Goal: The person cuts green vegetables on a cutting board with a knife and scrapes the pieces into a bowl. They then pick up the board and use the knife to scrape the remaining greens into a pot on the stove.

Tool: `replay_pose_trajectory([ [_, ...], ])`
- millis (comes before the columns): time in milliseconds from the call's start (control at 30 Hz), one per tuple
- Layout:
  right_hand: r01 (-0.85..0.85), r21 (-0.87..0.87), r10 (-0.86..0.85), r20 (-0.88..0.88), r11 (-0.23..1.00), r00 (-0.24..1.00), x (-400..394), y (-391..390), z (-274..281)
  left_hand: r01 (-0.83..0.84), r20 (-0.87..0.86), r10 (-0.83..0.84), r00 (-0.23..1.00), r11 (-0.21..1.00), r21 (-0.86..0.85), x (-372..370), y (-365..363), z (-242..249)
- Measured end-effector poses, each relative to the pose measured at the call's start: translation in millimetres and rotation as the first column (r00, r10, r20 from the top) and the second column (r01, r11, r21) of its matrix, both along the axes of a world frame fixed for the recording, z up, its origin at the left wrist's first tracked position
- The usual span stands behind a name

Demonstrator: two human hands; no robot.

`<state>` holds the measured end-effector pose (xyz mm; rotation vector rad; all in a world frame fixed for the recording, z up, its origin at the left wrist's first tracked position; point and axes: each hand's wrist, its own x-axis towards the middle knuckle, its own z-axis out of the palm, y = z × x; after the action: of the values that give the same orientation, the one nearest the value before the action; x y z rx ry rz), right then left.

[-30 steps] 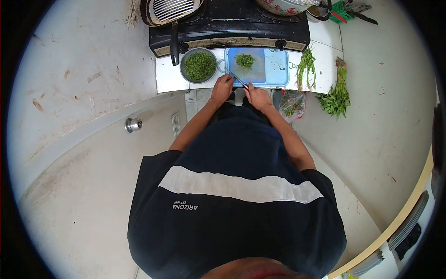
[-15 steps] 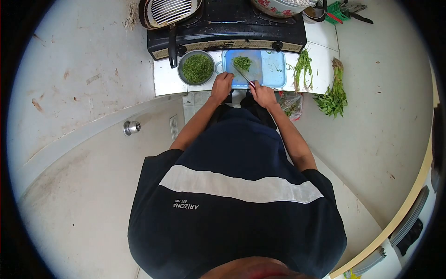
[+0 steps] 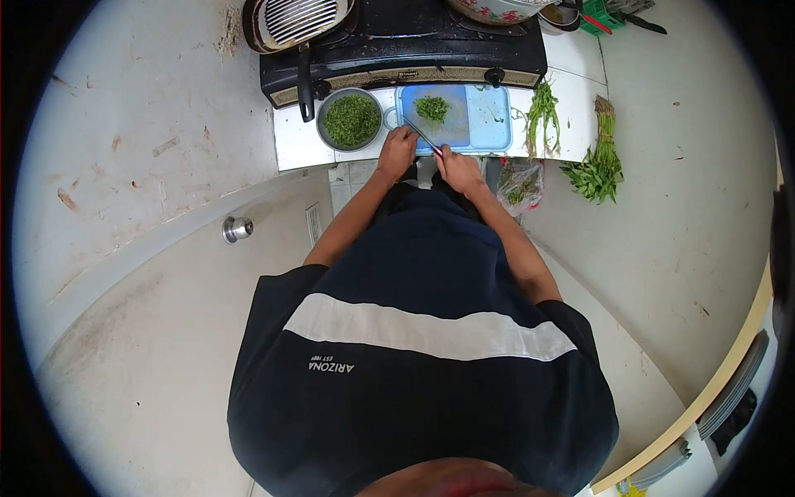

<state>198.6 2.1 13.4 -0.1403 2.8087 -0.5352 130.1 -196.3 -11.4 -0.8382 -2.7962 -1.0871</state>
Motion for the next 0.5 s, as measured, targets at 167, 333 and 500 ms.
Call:
replay_pose_trajectory([
  [167,-0.025,0.044,0.028,-0.066,0.999,0.997,7,4,3,0.025,-0.041,-0.025,0.999,1.0,0.002,1,-4,-1],
  [333,-0.013,0.012,0.014,-0.043,1.0,0.999,3,0,1,0.021,0.008,-0.022,1.0,0.999,0.031,1,-4,-1],
  [500,0.016,0.008,-0.016,-0.008,1.0,1.0,4,4,5,-0.118,0.168,0.097,0.981,0.986,0.118,2,0,7],
])
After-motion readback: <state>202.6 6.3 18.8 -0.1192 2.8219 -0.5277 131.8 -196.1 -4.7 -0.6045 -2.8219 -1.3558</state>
